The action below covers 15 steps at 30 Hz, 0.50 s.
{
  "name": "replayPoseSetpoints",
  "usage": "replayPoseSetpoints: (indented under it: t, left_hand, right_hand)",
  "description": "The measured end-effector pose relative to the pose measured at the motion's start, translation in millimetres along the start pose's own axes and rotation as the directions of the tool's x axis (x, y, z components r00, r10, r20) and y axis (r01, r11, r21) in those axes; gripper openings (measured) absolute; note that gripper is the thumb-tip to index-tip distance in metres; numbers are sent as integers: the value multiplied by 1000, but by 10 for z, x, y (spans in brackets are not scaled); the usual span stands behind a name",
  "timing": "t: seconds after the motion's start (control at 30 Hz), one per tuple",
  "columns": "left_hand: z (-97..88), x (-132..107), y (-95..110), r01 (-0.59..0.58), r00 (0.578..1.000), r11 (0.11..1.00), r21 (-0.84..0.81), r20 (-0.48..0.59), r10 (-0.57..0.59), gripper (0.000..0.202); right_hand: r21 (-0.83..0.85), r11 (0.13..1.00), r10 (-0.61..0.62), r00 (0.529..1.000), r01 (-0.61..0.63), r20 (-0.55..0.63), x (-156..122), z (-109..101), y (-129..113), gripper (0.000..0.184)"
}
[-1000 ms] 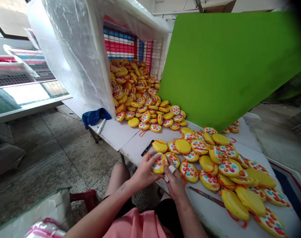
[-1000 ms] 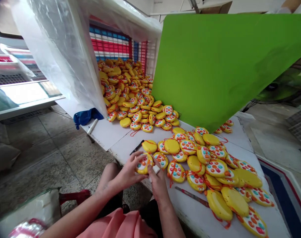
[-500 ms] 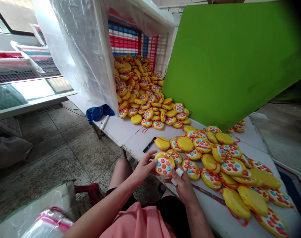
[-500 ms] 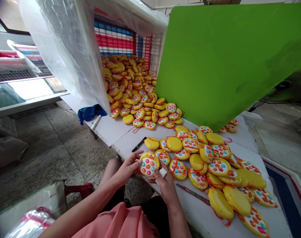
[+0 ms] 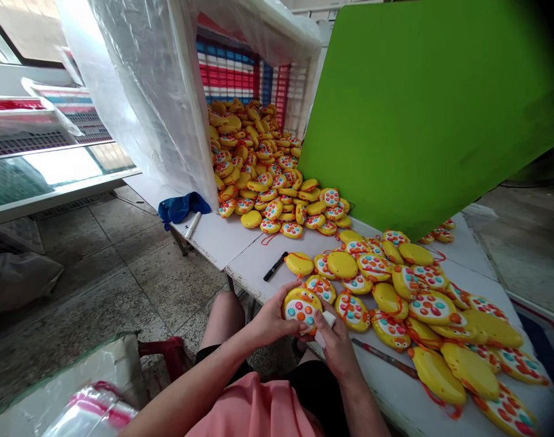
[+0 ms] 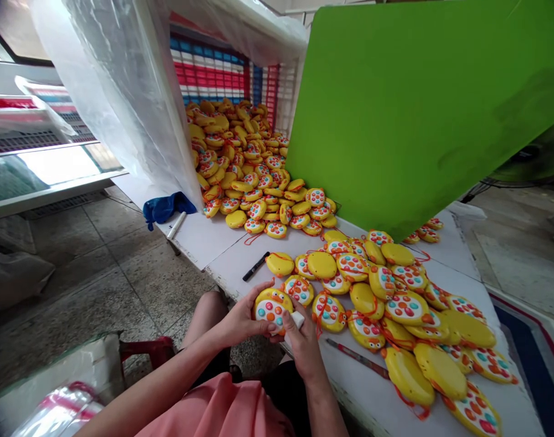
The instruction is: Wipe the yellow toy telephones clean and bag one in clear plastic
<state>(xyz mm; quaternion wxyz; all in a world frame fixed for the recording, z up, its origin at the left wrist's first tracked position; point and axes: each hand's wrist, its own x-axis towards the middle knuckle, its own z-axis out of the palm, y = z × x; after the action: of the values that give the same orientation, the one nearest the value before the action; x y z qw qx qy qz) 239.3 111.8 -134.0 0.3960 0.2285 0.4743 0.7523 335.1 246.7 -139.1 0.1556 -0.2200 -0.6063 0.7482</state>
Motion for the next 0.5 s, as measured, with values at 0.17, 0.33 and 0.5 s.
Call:
replayPoseSetpoints:
  t: [0.17,0.33,0.5]
  left_hand:
    - [26,-1,35,26,1000,997,-70,-3,-26,89]
    - [62,-6,97,4,989,997,-76,-150,-16,50]
    - [48,19,55,9,989,997,-79,-147,-21,48]
  right_hand:
    - [31,999,7,1000,-7,0,-3,-10,-25,66]
    - [4,999,48,992,-49,118,-53,61,-137,72]
    - [-35,999,3,993,1,115,-55,57,-130,69]
